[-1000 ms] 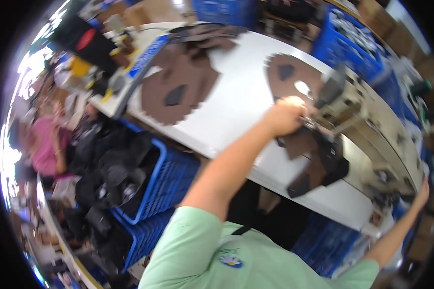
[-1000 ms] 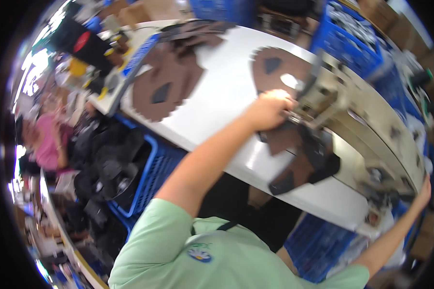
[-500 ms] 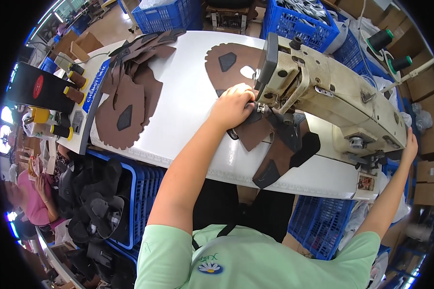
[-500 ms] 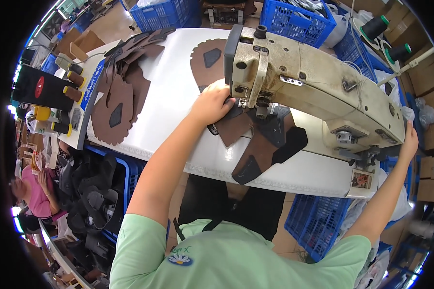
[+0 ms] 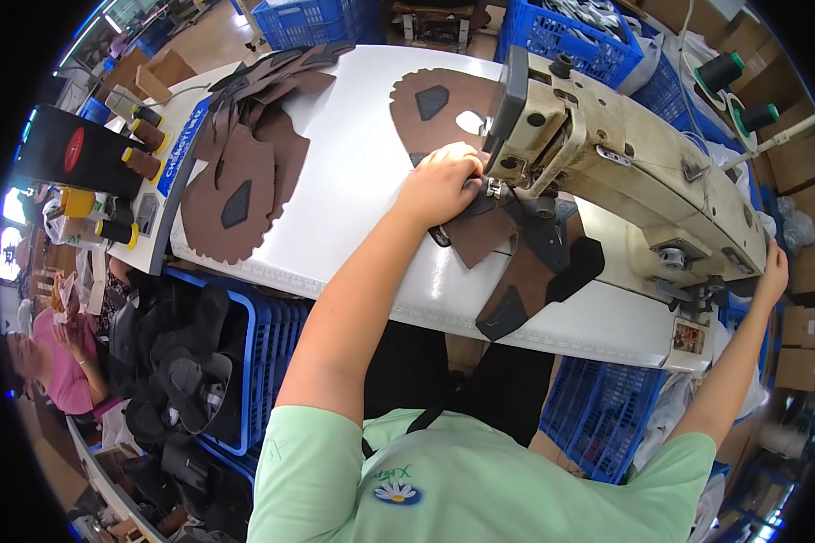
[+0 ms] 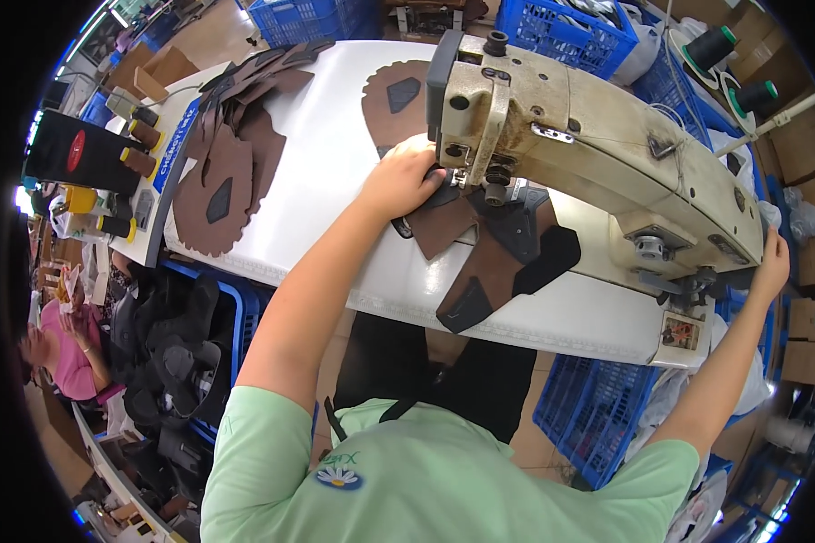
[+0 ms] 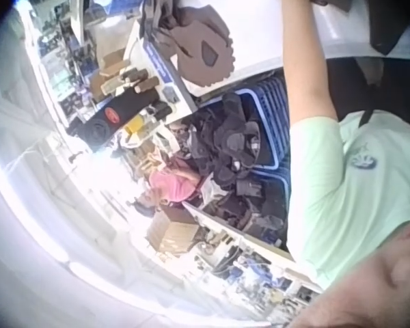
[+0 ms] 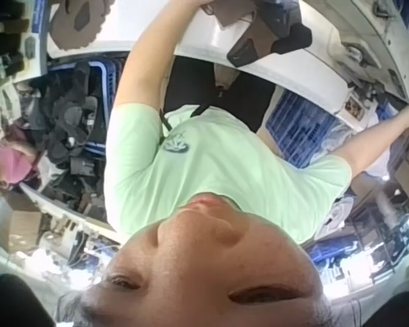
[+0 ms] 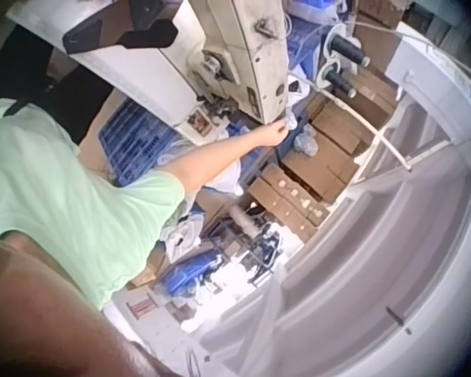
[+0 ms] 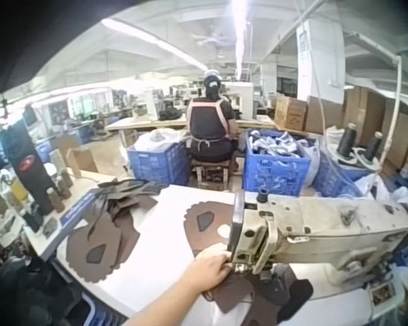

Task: Sewing together leather shoe upper components using an industrial sewing machine.

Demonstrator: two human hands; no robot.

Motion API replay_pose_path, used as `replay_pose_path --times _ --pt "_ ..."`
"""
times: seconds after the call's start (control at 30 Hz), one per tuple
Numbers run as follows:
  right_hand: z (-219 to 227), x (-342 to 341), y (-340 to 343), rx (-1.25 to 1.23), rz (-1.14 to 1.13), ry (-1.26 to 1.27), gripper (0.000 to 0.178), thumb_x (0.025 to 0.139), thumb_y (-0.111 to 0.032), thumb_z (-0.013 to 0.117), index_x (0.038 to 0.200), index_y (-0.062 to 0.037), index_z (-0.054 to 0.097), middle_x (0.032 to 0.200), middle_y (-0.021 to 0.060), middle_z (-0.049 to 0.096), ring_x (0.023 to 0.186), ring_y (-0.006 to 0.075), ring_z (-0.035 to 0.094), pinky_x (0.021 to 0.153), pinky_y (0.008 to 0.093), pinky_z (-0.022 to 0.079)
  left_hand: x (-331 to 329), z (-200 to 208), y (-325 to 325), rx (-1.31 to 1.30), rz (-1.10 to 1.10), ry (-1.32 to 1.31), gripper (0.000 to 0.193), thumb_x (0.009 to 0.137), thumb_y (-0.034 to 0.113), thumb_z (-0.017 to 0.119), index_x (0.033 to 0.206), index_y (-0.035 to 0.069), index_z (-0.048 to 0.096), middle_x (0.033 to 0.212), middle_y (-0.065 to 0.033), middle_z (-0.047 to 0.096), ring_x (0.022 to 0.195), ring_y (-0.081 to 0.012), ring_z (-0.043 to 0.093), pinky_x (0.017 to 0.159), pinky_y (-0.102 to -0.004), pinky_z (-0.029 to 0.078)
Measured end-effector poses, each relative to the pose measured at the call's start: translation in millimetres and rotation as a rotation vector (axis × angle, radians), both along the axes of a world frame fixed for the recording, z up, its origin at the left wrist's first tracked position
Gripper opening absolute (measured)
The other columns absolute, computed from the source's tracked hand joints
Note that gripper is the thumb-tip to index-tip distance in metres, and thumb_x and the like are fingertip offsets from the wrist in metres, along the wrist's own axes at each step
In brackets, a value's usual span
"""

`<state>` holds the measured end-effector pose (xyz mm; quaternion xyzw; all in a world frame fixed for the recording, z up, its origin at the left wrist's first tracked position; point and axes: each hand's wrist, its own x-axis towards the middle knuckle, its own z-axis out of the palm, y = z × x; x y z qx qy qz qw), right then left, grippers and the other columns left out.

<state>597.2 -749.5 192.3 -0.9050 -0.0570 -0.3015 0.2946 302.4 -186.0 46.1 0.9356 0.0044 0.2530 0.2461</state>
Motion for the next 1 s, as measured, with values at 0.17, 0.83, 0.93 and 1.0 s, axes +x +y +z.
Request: replay_pose_path --times 0.17,0.83,0.93,1.0 --pt "-3 10 -10 0.0 -0.031 0.026 0.047 0.094 -0.043 0.06 0.106 0.0008 0.069 0.095 0.0122 0.07 0.086 0.0203 0.063 0.083 0.0308 0.046 -1 -7 2 0.019 0.021 -0.061 0.013 0.082 0.017 0.063 0.09 0.008 0.061 0.102 -0.0075 0.061 0.108 -0.029 0.056 0.097 -0.0421 0.043" --pt "-8 31 -33 -0.044 -0.002 0.043 0.053 0.093 -0.048 0.058 0.111 0.0006 0.068 0.101 0.0129 0.07 0.092 0.024 0.064 0.087 0.0308 0.046 0 -8 4 -0.032 -0.013 0.062 0.019 0.087 0.022 0.061 0.096 0.006 0.061 0.121 -0.009 0.061 0.119 -0.0312 0.053 0.101 -0.0436 0.041" --pt "-8 34 -35 -0.057 -0.013 0.043 0.055 0.094 -0.05 0.057 0.112 0.001 0.067 0.104 0.0143 0.07 0.094 0.0263 0.063 0.089 0.0317 0.045 1 -10 4 -0.02 -0.003 0.066 0.018 0.087 0.022 0.06 0.098 0.007 0.061 0.121 -0.0089 0.061 0.119 -0.0313 0.053 0.101 -0.0435 0.041" --pt "-9 37 -39 -0.063 -0.03 0.074 0.055 0.093 -0.05 0.057 0.113 0.0007 0.067 0.106 0.0146 0.07 0.096 0.0269 0.063 0.089 0.032 0.045 1 -13 3 0.032 -0.004 -0.013 0.018 0.087 0.022 0.06 0.097 0.007 0.06 0.117 -0.0092 0.062 0.116 -0.0312 0.054 0.099 -0.0435 0.042"
